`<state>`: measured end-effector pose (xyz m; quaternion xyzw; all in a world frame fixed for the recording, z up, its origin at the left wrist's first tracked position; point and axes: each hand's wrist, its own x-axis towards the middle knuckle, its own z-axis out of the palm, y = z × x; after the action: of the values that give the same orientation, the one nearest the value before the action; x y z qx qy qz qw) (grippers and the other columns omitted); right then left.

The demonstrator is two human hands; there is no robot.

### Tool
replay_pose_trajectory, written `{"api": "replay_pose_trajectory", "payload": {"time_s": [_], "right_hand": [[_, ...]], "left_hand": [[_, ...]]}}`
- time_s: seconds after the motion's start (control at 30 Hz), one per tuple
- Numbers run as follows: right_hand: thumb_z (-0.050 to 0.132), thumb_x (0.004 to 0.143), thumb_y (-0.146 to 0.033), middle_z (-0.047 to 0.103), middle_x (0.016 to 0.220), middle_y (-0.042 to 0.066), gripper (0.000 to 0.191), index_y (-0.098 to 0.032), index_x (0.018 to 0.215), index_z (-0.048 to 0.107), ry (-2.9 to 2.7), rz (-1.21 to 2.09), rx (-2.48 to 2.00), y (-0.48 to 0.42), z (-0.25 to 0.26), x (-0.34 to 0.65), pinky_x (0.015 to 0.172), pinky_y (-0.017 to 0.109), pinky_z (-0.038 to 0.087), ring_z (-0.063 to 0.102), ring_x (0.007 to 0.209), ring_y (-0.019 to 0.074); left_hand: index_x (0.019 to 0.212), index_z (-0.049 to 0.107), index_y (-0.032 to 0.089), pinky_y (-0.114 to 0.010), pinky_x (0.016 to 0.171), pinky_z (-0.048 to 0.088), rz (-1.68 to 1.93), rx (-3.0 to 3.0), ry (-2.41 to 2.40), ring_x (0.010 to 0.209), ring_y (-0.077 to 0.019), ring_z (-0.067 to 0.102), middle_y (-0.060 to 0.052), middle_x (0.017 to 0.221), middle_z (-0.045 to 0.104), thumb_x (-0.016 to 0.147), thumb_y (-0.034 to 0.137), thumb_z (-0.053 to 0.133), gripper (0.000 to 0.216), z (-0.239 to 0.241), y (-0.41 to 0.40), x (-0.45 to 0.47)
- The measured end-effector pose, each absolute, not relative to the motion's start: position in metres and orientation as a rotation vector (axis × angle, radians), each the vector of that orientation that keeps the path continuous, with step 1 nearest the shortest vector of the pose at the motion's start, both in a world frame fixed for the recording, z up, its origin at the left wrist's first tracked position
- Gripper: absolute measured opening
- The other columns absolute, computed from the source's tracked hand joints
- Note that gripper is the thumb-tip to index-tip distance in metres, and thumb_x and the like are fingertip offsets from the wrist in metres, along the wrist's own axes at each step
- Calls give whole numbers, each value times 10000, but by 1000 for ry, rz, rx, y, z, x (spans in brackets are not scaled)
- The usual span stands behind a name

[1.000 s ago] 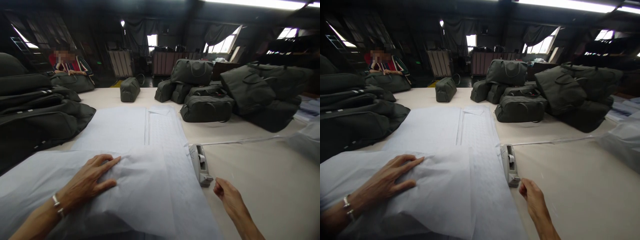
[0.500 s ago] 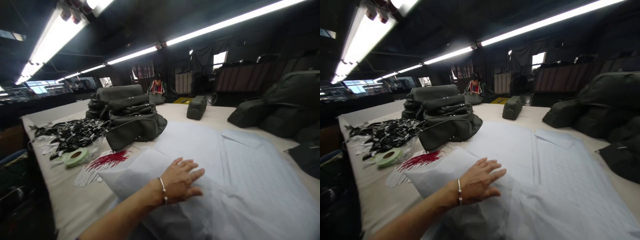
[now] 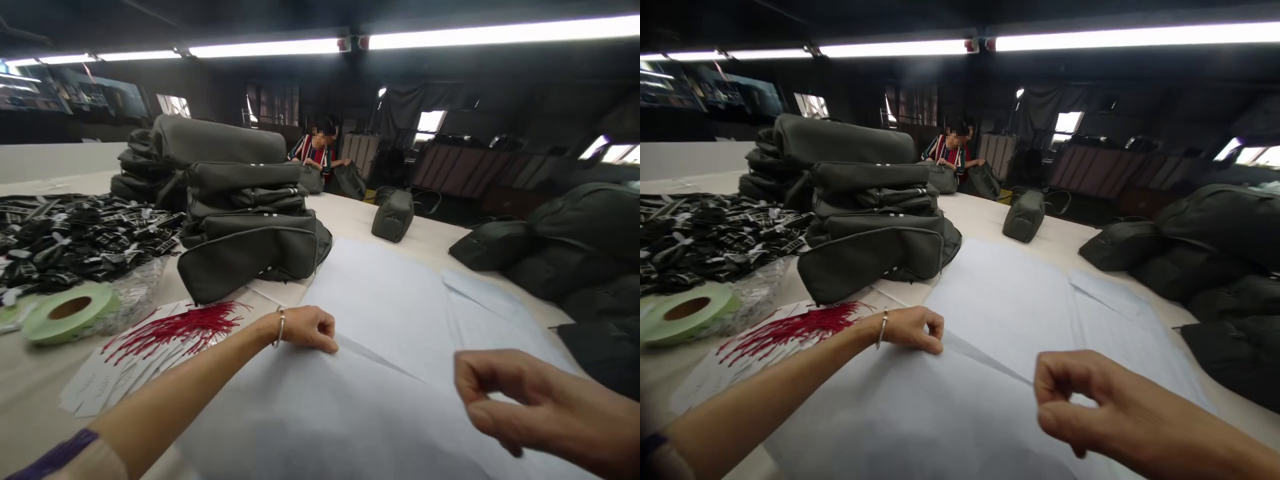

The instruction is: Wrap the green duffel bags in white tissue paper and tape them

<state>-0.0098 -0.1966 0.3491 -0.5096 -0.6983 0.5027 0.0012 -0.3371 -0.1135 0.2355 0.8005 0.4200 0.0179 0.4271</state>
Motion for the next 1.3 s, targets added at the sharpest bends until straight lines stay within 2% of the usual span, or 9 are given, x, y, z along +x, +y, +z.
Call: {"api": "replay_pose_trajectory", "payload": {"time_s": [0.13, 0.27, 0.47, 0.57, 0.7, 0.9, 1.07, 1.2, 1.3], "right_hand": [[680, 772, -336, 605, 708, -31, 166, -205, 748, 581, -2307, 1891, -1614, -139, 354, -89, 580, 218, 407, 528, 658, 110], [692, 753, -326, 571, 630, -52, 166, -199, 751, 585, -2380, 2085, -1663, -97, 335, -121, 487, 197, 328, 469, 568, 85], [746, 718, -398, 572, 624, -58, 236, -208, 754, 610, -2372, 2318, -1577, -69, 309, -132, 480, 185, 335, 449, 537, 71], [747, 705, -373, 581, 626, -57, 213, -211, 732, 611, -2380, 2421, -1560, -67, 302, -144, 495, 188, 363, 482, 548, 79], [752, 686, -353, 614, 672, -53, 185, -214, 722, 635, -2514, 2443, -1492, -63, 288, -158, 520, 197, 392, 541, 598, 97], [776, 649, -367, 636, 641, -59, 186, -235, 724, 668, -2683, 2336, -1460, -55, 262, -161, 429, 179, 340, 543, 579, 103], [806, 606, -413, 645, 658, -64, 241, -242, 717, 678, -2647, 2293, -1519, -60, 252, -157, 414, 188, 318, 538, 587, 105], [849, 504, -500, 559, 577, -77, 387, -222, 671, 638, -2688, 2206, -1532, -59, 239, -156, 381, 204, 254, 443, 486, 77], [862, 467, -517, 566, 596, -83, 447, -218, 715, 641, -2598, 2382, -1519, -52, 235, -152, 402, 196, 263, 445, 507, 73]], "left_hand": [[737, 602, 196, -196, 595, 381, 138, 1861, 945, 690, -104, 522, 67, 709, 581, 732, 384, 703, 213, 228, -109, -337], [756, 578, 217, -202, 550, 340, 161, 1883, 930, 643, -93, 495, 82, 682, 560, 787, 390, 672, 199, 233, -107, -339], [790, 582, 232, -207, 510, 312, 68, 1851, 931, 601, -95, 484, 80, 649, 540, 804, 437, 686, 230, 232, -99, -341], [770, 575, 214, -180, 491, 323, 37, 1735, 826, 591, -79, 483, 84, 648, 535, 818, 457, 679, 269, 222, -93, -341], [858, 648, 204, -162, 516, 355, -1, 1690, 719, 619, -74, 501, 80, 681, 557, 815, 397, 702, 205, 213, -86, -340], [1028, 681, 259, -170, 534, 376, -20, 1746, 751, 608, -78, 525, 78, 721, 610, 831, 342, 672, 214, 211, -84, -339], [952, 634, 234, -168, 457, 309, -8, 1778, 890, 501, -61, 464, 103, 586, 499, 828, 327, 653, 157, 211, -89, -343], [906, 593, 229, -174, 428, 277, -13, 1815, 922, 480, -60, 437, 111, 573, 477, 821, 278, 625, 103, 210, -92, -343], [906, 589, 230, -179, 419, 262, -28, 1815, 946, 471, -63, 421, 114, 553, 457, 810, 275, 620, 110, 211, -93, -343]]}}
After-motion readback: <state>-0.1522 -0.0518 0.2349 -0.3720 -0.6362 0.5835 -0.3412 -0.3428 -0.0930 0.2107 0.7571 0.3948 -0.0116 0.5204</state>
